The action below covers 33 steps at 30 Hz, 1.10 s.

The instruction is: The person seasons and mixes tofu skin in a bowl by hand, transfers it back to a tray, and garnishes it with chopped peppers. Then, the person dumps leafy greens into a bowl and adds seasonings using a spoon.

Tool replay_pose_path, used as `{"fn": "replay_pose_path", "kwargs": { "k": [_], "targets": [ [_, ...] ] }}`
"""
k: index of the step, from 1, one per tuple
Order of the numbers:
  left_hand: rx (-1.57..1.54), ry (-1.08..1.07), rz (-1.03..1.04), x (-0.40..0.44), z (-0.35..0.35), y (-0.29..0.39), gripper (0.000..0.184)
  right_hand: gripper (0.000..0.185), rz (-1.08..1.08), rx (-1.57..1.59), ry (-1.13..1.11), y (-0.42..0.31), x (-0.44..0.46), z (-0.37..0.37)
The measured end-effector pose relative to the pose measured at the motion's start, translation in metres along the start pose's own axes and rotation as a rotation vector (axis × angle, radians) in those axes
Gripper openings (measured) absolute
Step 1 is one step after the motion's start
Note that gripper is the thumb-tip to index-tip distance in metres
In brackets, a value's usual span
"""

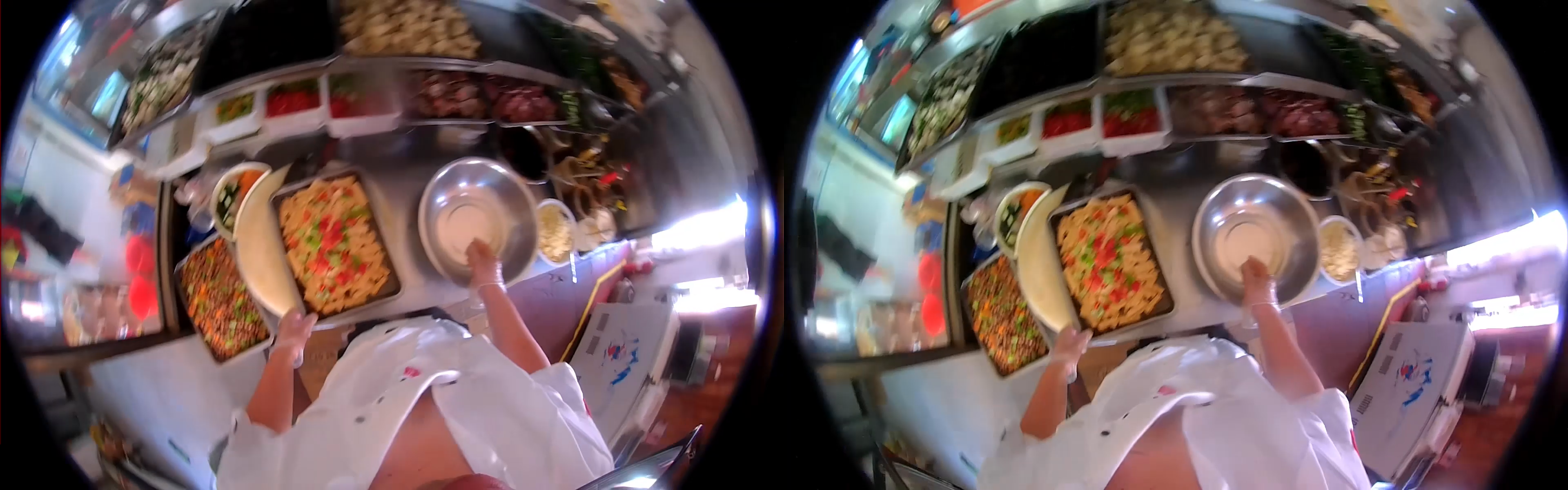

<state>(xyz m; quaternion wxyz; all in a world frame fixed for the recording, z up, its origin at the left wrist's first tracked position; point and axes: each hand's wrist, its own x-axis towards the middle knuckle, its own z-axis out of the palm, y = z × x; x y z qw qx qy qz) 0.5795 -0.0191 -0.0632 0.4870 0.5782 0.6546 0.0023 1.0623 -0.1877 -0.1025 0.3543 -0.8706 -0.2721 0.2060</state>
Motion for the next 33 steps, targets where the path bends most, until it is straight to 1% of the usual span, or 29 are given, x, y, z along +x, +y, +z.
{"fn": "replay_pose_path", "kwargs": {
  "k": [1, 2, 3, 5, 6, 11, 14, 15, 18, 19, 21, 22, 23, 26, 27, 28, 30, 31, 32, 33],
  "targets": [
    [-0.158, 0.023, 0.029, -0.004, 0.002, 0.003, 0.032, 0.047, 0.248, 0.141, 0.047, -0.043, -0.006, -0.008],
    [-0.296, -0.013, 0.043, -0.002, 0.003, 0.0, 0.026, 0.047, 0.214, 0.218, 0.045, -0.051, -0.006, -0.011],
    [-0.481, -0.004, -0.063, -0.002, 0.007, 0.002, 0.016, 0.048, 0.16, 0.226, 0.078, -0.033, 0.004, -0.003],
    [-0.688, -0.071, -0.101, 0.006, 0.013, -0.011, 0.011, 0.049, 0.173, 0.212, 0.067, -0.063, 0.001, -0.014],
    [-0.859, -0.081, 0.004, 0.001, 0.016, -0.008, 0.008, 0.05, 0.176, 0.187, 0.06, -0.081, -0.002, -0.022],
    [-0.959, -0.118, 0.117, -0.009, 0.01, -0.007, 0.008, 0.051, 0.148, 0.148, 0.05, -0.09, -0.003, -0.035],
    [-1.056, -0.062, 0.289, -0.01, 0.02, -0.015, 0.008, 0.053, 0.141, 0.114, 0.039, -0.092, -0.01, -0.044],
    [-1.081, -0.069, 0.353, -0.014, 0.021, -0.008, 0.007, 0.053, 0.132, 0.104, 0.033, -0.09, -0.011, -0.048],
    [-1.001, -0.061, 0.36, -0.034, 0.012, -0.004, 0.006, 0.054, 0.104, 0.113, 0.038, -0.051, -0.002, -0.047],
    [-0.963, -0.098, 0.214, -0.05, 0.003, 0.004, 0.006, 0.053, 0.125, 0.121, 0.017, -0.062, -0.008, -0.057],
    [-0.94, -0.085, 0.239, -0.065, 0.005, 0.017, 0.005, 0.054, 0.124, 0.138, 0.002, -0.047, 0.002, -0.062],
    [-0.926, -0.077, 0.253, -0.076, 0.007, 0.029, 0.006, 0.054, 0.124, 0.149, -0.007, -0.035, 0.009, -0.064],
    [-0.909, -0.046, 0.211, -0.092, 0.007, 0.042, 0.007, 0.055, 0.029, 0.075, 0.015, -0.019, 0.019, -0.064],
    [-0.939, 0.066, 0.2, -0.141, 0.031, 0.097, 0.008, 0.054, 0.1, 0.16, -0.048, 0.014, 0.047, -0.071],
    [-0.943, -0.024, 0.295, -0.15, 0.038, 0.107, 0.01, 0.052, 0.029, 0.099, -0.085, 0.022, 0.055, -0.073],
    [-0.967, -0.03, 0.328, -0.163, 0.048, 0.119, 0.011, 0.05, -0.039, 0.033, -0.126, 0.029, 0.059, -0.073],
    [-1.02, -0.051, 0.431, -0.187, 0.079, 0.155, 0.014, 0.046, -0.043, 0.05, -0.176, 0.038, 0.081, -0.089],
    [-1.056, -0.051, 0.381, -0.195, 0.091, 0.163, 0.021, 0.044, 0.041, 0.128, -0.205, 0.024, 0.078, -0.096],
    [-1.085, -0.069, 0.469, -0.205, 0.109, 0.178, 0.023, 0.042, 0.131, 0.205, -0.236, 0.021, 0.076, -0.106],
    [-1.113, -0.089, 0.56, -0.217, 0.128, 0.206, 0.024, 0.033, 0.039, 0.296, -0.232, 0.046, 0.093, -0.093]
  ]
}}
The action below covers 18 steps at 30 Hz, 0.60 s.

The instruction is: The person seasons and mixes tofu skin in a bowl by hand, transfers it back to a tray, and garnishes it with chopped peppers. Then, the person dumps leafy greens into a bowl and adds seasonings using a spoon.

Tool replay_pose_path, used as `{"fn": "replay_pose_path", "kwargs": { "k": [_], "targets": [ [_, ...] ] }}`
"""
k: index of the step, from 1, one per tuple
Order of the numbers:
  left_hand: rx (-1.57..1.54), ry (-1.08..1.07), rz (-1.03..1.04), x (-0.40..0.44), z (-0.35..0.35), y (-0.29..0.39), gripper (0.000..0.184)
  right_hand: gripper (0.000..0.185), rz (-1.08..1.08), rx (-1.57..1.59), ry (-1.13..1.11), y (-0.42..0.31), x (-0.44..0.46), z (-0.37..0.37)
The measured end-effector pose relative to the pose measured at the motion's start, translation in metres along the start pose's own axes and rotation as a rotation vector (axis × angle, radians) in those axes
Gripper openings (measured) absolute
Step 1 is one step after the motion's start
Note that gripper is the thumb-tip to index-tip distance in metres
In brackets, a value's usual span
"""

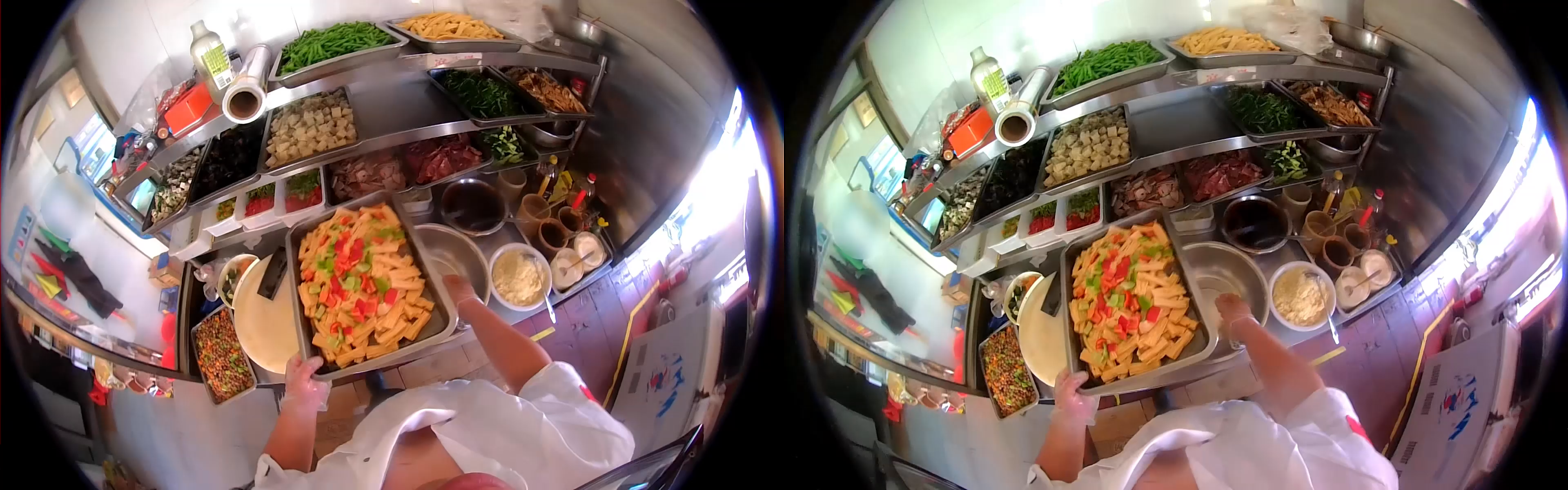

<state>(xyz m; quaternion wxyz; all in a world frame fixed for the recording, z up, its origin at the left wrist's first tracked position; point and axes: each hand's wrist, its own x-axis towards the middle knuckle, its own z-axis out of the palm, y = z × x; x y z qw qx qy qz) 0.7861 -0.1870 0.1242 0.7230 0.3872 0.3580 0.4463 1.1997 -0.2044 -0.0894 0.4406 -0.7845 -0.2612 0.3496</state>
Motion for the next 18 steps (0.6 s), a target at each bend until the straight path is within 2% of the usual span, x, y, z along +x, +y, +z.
{"fn": "replay_pose_path", "kwargs": {
  "k": [3, 6, 8, 10, 12, 14, 15, 17, 18],
  "targets": [
    [0.153, -0.079, 0.174, 0.009, 0.027, -0.022, 0.028, 0.029, -0.104, 0.043, -0.085, 0.041, 0.03, 0.007],
    [-0.229, -0.109, -0.007, 0.029, 0.092, -0.016, 0.028, 0.026, -0.123, 0.048, -0.161, 0.037, 0.027, 0.01],
    [-0.404, -0.174, -0.109, 0.053, 0.12, -0.015, 0.025, 0.024, -0.14, 0.049, -0.195, 0.043, 0.028, 0.015],
    [-0.492, -0.14, -0.164, 0.092, 0.137, -0.029, 0.022, 0.022, -0.158, 0.049, -0.224, 0.045, 0.024, 0.017],
    [-0.474, -0.12, -0.173, 0.118, 0.166, -0.02, 0.018, 0.02, -0.168, 0.054, -0.247, 0.056, 0.03, 0.021],
    [-0.359, -0.107, -0.136, 0.133, 0.202, 0.0, 0.015, 0.018, -0.079, 0.205, -0.249, 0.062, 0.03, 0.017],
    [-0.341, -0.134, -0.115, 0.154, 0.202, -0.003, 0.014, 0.015, 0.03, 0.405, -0.222, 0.047, 0.011, 0.003],
    [-0.308, -0.201, -0.064, 0.213, 0.192, -0.011, 0.013, 0.013, -0.335, 0.032, -0.087, 0.061, 0.016, -0.005],
    [-0.243, -0.21, -0.065, 0.226, 0.199, -0.003, 0.012, 0.012, -0.402, -0.062, -0.072, 0.057, 0.015, -0.01]
  ]
}}
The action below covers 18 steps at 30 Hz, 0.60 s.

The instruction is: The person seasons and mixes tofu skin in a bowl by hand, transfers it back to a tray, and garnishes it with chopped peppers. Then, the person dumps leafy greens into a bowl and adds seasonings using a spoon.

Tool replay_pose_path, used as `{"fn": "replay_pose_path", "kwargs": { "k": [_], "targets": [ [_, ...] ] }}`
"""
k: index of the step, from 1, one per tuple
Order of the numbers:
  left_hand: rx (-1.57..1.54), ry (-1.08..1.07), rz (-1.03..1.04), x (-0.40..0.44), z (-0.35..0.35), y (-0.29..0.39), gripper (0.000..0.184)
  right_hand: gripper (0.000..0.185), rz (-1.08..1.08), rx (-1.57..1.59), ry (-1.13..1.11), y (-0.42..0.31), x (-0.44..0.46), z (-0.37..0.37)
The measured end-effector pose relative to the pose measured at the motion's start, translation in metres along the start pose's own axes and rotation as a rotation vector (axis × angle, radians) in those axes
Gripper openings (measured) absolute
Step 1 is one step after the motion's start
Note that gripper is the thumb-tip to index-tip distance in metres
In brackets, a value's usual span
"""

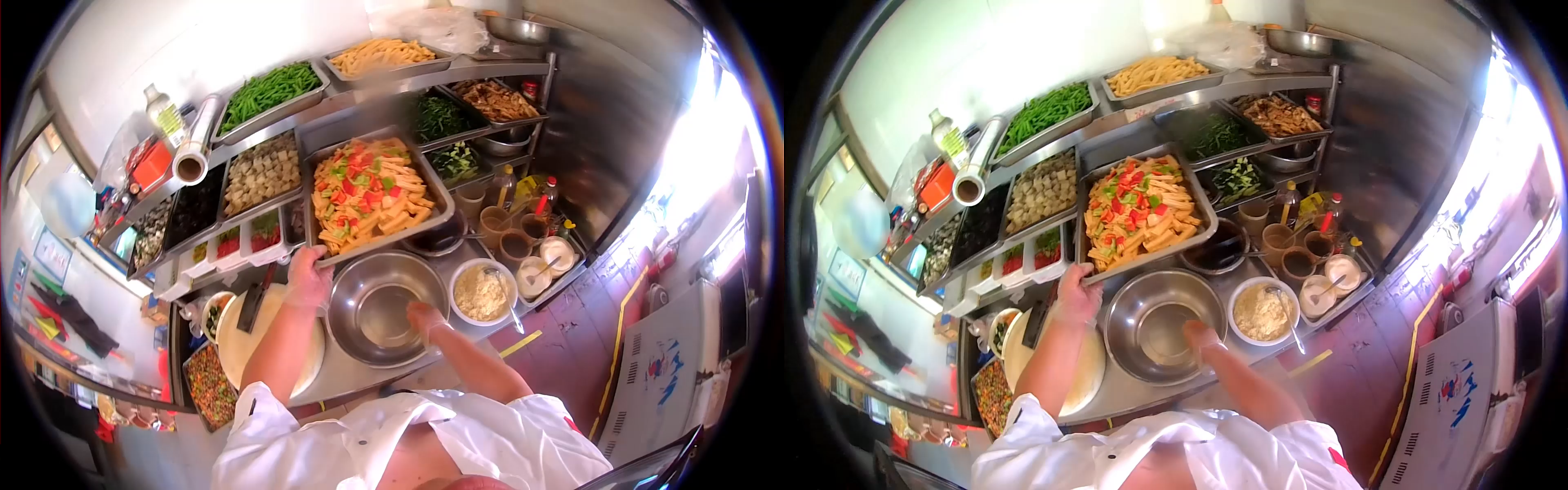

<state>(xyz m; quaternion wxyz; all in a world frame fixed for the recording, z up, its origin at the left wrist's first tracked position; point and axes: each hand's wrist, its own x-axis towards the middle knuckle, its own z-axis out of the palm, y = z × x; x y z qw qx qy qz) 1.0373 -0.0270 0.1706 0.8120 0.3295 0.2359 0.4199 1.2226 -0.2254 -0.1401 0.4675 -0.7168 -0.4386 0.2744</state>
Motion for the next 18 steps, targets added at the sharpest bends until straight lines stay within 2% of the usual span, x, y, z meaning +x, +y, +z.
{"fn": "replay_pose_path", "kwargs": {
  "k": [1, 4, 6, 9, 12, 16, 18],
  "targets": [
    [0.065, -0.007, -0.007, 0.013, 0.005, 0.007, 0.012, 0.012, -0.063, -0.097, 0.003, -0.004, 0.001, -0.005],
    [0.146, -0.039, -0.008, 0.063, 0.005, 0.016, 0.012, 0.01, 0.121, 0.03, -0.06, -0.077, -0.018, -0.034],
    [0.163, -0.107, 0.013, 0.101, 0.0, 0.013, 0.015, 0.01, 0.316, 0.22, -0.046, -0.095, -0.016, -0.031],
    [0.076, 0.012, -0.043, 0.141, 0.016, 0.014, 0.02, 0.009, 0.634, 0.822, 0.153, -0.086, -0.005, -0.005],
    [-0.099, 0.07, -0.068, 0.187, 0.026, 0.013, 0.021, 0.006, 0.607, 0.862, 0.162, -0.091, -0.005, -0.003],
    [-0.252, 0.287, 0.015, 0.195, 0.05, 0.001, 0.036, 0.007, 0.572, 0.84, 0.125, -0.092, -0.004, -0.003],
    [-0.231, 0.193, 0.054, 0.18, 0.05, -0.008, 0.034, 0.013, 0.613, 0.789, 0.15, -0.11, 0.002, -0.009]
  ]
}}
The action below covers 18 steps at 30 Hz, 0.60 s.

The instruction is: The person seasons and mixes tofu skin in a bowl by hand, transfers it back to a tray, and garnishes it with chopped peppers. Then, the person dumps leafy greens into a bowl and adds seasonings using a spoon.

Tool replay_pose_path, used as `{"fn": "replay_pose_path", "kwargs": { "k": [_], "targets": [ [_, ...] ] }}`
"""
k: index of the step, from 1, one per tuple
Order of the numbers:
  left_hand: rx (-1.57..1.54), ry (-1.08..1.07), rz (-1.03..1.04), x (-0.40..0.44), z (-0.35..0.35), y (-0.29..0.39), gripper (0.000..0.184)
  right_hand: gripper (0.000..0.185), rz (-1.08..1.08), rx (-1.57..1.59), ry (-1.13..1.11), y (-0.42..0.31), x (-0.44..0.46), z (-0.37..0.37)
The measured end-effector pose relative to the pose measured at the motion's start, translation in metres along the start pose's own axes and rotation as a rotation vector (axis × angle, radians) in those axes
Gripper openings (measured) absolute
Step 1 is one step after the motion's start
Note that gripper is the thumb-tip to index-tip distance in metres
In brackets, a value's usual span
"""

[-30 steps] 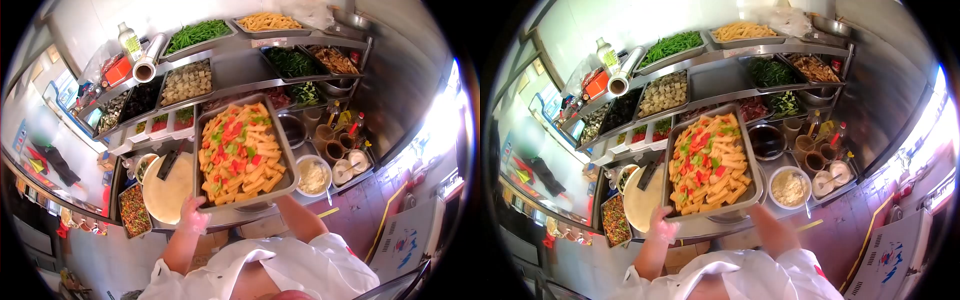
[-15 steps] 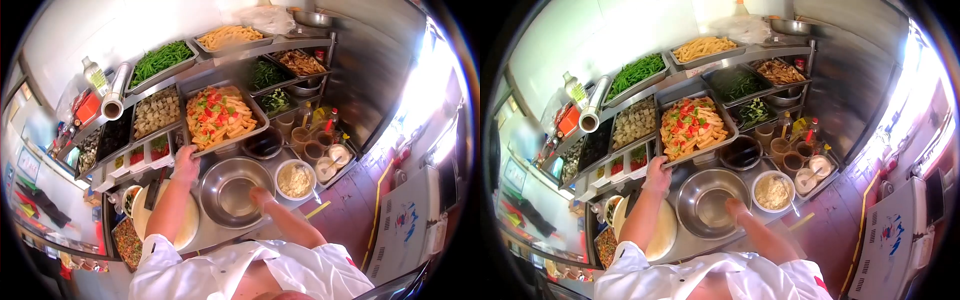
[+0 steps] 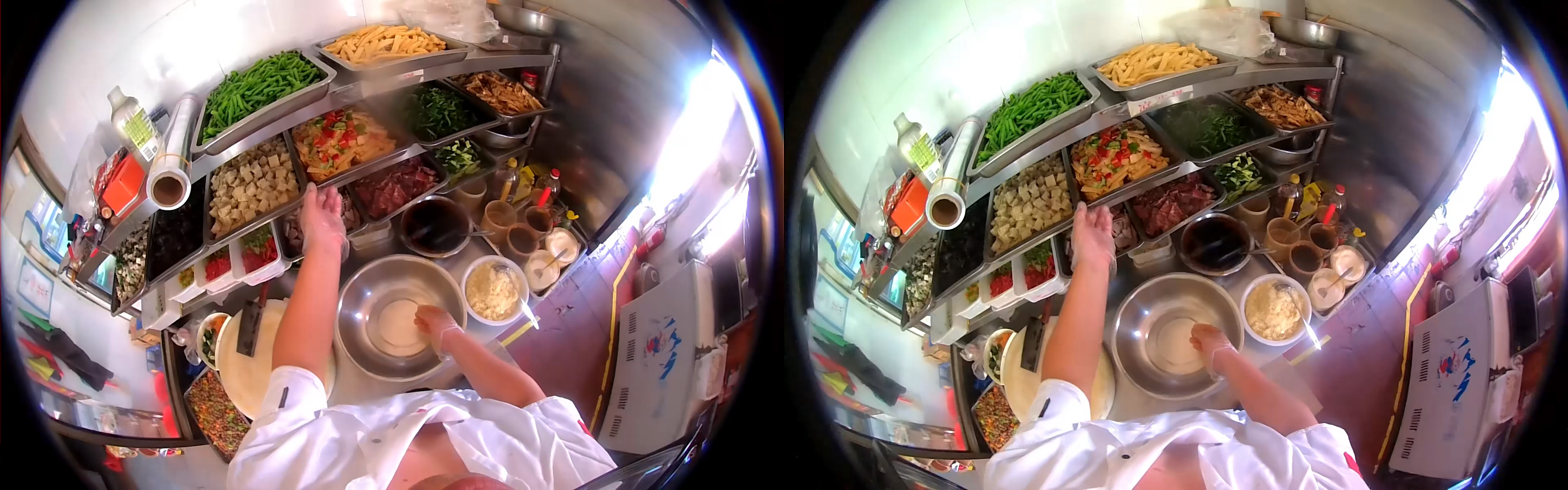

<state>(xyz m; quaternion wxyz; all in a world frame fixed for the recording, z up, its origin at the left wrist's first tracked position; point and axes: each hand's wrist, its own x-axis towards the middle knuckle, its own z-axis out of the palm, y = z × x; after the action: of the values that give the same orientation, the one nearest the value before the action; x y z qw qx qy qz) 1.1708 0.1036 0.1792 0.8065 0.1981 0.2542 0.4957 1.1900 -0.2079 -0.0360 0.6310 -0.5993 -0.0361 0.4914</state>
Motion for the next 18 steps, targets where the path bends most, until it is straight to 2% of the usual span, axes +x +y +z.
{"fn": "replay_pose_path", "kwargs": {
  "k": [2, 4, 6, 9, 11, 13, 16, 18],
  "targets": [
    [0.028, -0.024, -0.002, -0.015, -0.007, -0.011, 0.025, 0.013, -0.191, -0.346, -0.095, 0.004, 0.02, -0.018],
    [0.161, -0.09, -0.041, -0.037, -0.011, -0.026, 0.028, 0.01, -0.2, -0.392, -0.148, 0.019, 0.053, -0.031],
    [0.331, -0.198, -0.058, -0.06, -0.003, -0.047, 0.031, 0.011, -0.015, -0.147, -0.146, 0.038, 0.089, -0.041],
    [0.609, -0.379, -0.083, -0.082, 0.027, -0.095, 0.033, 0.013, -1.099, -1.155, -0.42, 0.018, 0.107, -0.069],
    [0.762, -0.432, -0.148, -0.084, 0.052, -0.132, 0.036, 0.027, -0.548, -0.796, -0.421, -0.014, 0.086, -0.071],
    [0.761, -0.428, -0.205, -0.084, 0.094, -0.163, 0.036, 0.042, 0.002, -0.444, -0.389, -0.057, 0.054, -0.064],
    [0.613, -0.343, -0.268, -0.054, 0.15, -0.205, 0.037, 0.05, -0.031, -0.629, -0.467, -0.095, 0.043, -0.074],
    [0.451, -0.229, -0.262, -0.024, 0.176, -0.232, 0.035, 0.051, -0.125, -0.664, -0.511, -0.081, 0.059, -0.082]
  ]
}}
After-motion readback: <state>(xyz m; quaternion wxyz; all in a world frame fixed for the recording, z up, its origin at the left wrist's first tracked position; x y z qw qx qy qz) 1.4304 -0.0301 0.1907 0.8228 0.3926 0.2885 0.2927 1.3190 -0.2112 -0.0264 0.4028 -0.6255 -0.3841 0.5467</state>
